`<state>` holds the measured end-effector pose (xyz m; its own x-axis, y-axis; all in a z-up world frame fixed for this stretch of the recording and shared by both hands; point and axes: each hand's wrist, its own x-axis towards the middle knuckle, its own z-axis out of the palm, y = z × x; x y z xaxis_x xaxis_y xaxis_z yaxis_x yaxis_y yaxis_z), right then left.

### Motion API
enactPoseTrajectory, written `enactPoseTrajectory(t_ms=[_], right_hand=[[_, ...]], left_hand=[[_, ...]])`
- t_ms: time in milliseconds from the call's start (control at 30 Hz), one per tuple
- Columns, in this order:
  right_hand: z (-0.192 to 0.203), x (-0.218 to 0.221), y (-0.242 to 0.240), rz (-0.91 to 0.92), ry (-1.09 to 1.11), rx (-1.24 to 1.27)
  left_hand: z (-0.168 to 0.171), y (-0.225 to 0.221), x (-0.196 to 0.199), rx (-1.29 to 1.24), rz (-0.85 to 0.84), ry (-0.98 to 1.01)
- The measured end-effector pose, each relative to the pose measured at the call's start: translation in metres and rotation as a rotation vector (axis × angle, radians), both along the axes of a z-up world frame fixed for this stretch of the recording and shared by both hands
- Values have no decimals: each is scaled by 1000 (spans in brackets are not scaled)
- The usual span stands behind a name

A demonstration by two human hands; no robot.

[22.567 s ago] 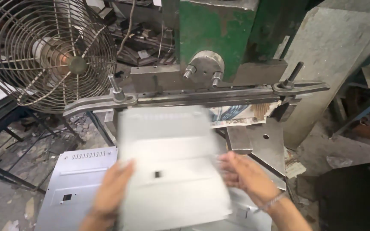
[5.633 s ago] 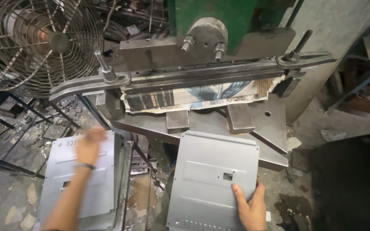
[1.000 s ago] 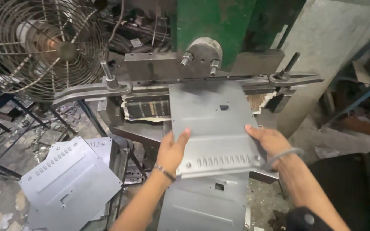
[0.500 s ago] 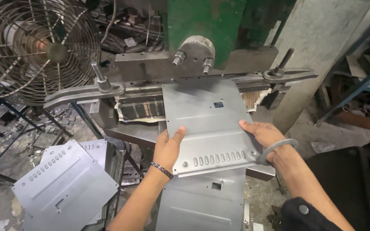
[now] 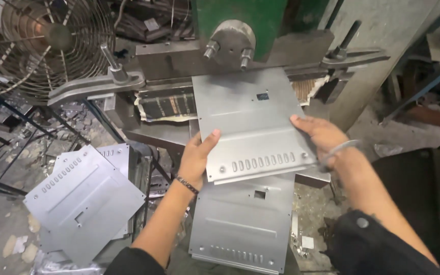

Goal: Bending the edges of metal sheets using a manual industrial bending machine.

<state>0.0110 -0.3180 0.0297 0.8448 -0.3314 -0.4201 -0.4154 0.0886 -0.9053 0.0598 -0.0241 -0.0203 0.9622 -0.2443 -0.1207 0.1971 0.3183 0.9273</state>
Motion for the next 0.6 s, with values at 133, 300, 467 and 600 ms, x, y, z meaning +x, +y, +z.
enactPoseTrajectory(t_ms=[133,300,467,600], right_hand=[[-11,-10,-10,118,-130,99],[-38,-72,16,91,-130,-118],[-133,-152,62,-255,-162,-822],[-215,-169,114,-204,-128,-518]], left_hand=[[0,21,-8,-88,-122,-31],[-21,61,-33,48,-208,-147],[-94,98,-60,552,18,-285],[-112,67,-95,1460,-215,-141]])
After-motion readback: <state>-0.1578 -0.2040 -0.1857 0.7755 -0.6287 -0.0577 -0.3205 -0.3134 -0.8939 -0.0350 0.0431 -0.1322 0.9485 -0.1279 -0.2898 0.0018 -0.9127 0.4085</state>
